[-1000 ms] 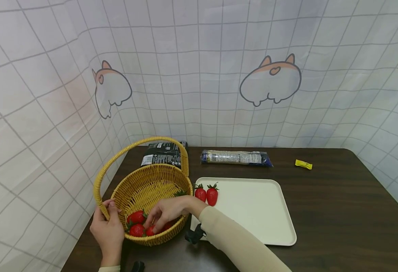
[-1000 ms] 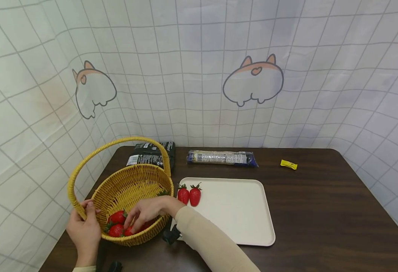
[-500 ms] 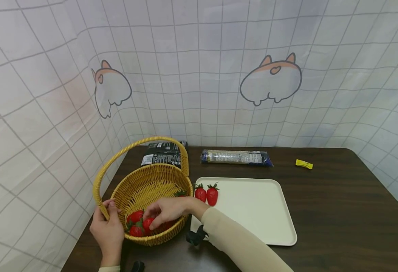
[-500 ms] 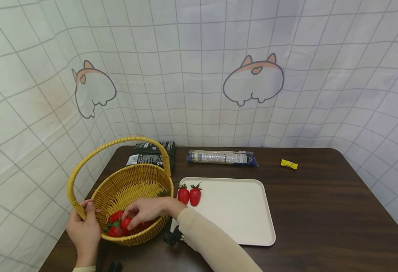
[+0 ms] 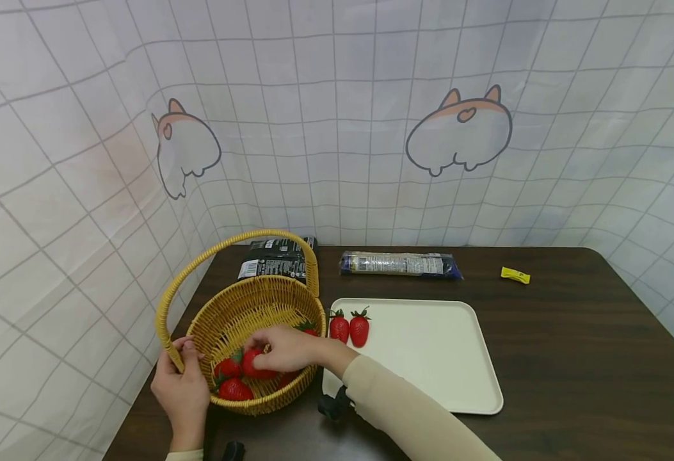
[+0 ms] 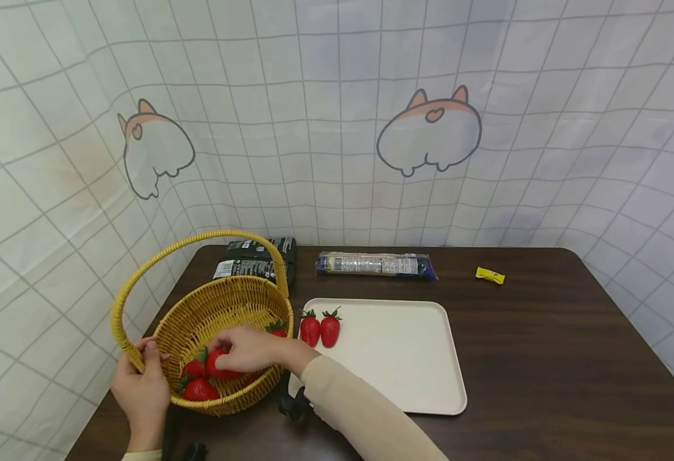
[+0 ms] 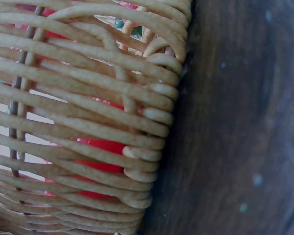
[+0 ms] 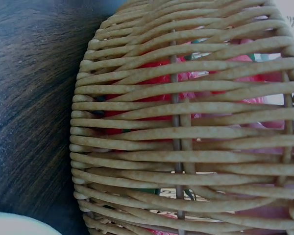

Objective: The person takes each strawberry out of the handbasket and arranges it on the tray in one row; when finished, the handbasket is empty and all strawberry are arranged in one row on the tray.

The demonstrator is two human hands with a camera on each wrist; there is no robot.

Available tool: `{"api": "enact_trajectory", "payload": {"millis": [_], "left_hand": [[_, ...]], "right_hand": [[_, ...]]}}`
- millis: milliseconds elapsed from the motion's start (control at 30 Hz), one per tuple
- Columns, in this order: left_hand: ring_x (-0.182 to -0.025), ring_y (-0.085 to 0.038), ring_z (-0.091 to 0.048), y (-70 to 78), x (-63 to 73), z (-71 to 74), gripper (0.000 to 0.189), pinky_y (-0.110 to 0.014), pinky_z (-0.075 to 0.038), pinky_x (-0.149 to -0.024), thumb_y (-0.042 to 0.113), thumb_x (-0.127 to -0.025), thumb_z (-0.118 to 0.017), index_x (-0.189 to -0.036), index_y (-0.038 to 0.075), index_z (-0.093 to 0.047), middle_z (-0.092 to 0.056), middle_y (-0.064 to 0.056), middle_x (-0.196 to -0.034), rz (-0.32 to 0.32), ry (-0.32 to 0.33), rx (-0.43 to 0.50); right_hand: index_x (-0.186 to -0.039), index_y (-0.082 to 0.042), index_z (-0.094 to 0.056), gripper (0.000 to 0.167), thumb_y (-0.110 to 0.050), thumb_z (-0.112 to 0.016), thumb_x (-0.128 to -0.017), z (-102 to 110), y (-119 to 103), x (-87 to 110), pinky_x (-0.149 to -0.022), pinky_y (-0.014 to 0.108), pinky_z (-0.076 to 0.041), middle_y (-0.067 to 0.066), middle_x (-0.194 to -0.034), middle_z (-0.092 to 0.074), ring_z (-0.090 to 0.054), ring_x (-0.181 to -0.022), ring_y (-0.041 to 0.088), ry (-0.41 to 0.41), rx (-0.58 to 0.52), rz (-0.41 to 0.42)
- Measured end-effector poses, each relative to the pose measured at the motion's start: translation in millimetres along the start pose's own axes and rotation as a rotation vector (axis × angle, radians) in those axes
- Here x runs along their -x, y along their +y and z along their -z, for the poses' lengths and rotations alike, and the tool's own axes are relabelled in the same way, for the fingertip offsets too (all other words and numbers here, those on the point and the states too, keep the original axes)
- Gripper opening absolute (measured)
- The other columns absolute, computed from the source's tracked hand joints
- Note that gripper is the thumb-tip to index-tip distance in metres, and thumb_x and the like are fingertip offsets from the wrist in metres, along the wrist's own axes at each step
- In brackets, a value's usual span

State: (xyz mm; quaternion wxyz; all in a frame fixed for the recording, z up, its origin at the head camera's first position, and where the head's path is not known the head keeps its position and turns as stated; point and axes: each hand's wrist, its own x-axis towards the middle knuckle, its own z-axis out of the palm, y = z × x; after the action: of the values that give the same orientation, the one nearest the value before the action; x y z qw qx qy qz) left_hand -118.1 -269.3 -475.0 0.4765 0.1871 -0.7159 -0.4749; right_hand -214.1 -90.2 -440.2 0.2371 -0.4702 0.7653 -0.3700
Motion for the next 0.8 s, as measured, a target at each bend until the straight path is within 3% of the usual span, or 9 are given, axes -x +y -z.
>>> {"api": "enact_trajectory", "payload": {"millis": [167,233,367,467,600,800], "left_hand": [[-0.065,0.004,-0.057,0.7,0.3,0.6,0.019,-0.012,-0.042,-0.057,0.012,-0.097,-0.061,-0.102,-0.004,-0.068,-0.061,0.014,-0.08,0.007,-0.003,-0.008],[-0.065,0.004,-0.057,1.1,0.5,0.9,0.019,-0.013,-0.041,-0.056,0.013,-0.097,-0.061,-0.103,-0.004,-0.068,-0.062,0.011,-0.08,0.007,-0.007,-0.008],[-0.064,0.003,-0.057,1.4,0.8,0.7,0.019,-0.013,-0.042,-0.057,0.013,-0.097,-0.062,-0.103,-0.004,-0.069,-0.063,0.005,-0.077,0.005,-0.009,0.002],[-0.065,0.002,-0.057,1.3,0.2,0.5,0.019,-0.013,-0.043,-0.059,0.013,-0.097,-0.062,-0.102,-0.004,-0.069,-0.062,0.011,-0.076,-0.007,-0.01,0.011],[-0.066,0.001,-0.058,0.6,-1.7,0.3,0.02,-0.013,-0.043,-0.061,0.013,-0.097,-0.061,-0.102,-0.005,-0.069,-0.06,0.018,-0.078,-0.019,-0.009,0.025],[-0.066,0.0,-0.058,-0.4,-0.4,1.2,0.02,-0.014,-0.042,-0.059,0.014,-0.097,-0.061,-0.102,-0.004,-0.069,-0.06,0.018,-0.077,0.011,-0.01,0.009]], "right_hand": [[-0.135,-0.021,-0.055,0.042,-0.02,-0.058,-0.093,1,-4,6.7,-0.074,0.021,-0.051,-0.006,-0.115,-0.064,-0.064,-0.086,0.001,0.092,-0.079,-0.012],[-0.14,-0.027,-0.052,0.048,-0.019,-0.057,-0.093,3,-5,10.9,-0.063,0.022,-0.051,-0.007,-0.106,-0.064,-0.063,-0.07,0.002,0.127,-0.094,0.004],[-0.137,-0.035,-0.056,0.045,-0.018,-0.054,-0.096,10,-2,21.6,-0.048,0.022,-0.042,-0.007,-0.072,-0.057,-0.047,-0.046,0.007,0.202,-0.09,0.051],[-0.13,-0.033,-0.063,0.037,-0.019,-0.054,-0.097,16,2,32.5,-0.045,0.023,-0.042,-0.009,-0.076,-0.063,-0.045,-0.042,0.012,0.255,-0.134,0.053],[-0.126,-0.027,-0.067,0.032,-0.019,-0.055,-0.098,25,6,47.9,-0.052,0.023,-0.047,-0.01,-0.113,-0.067,-0.056,-0.057,0.011,0.316,-0.181,0.039],[-0.128,-0.02,-0.065,0.031,-0.014,-0.057,-0.098,41,12,67.4,-0.069,0.026,-0.053,-0.001,-0.119,-0.066,-0.061,-0.085,0.013,0.435,-0.226,0.029]]}}
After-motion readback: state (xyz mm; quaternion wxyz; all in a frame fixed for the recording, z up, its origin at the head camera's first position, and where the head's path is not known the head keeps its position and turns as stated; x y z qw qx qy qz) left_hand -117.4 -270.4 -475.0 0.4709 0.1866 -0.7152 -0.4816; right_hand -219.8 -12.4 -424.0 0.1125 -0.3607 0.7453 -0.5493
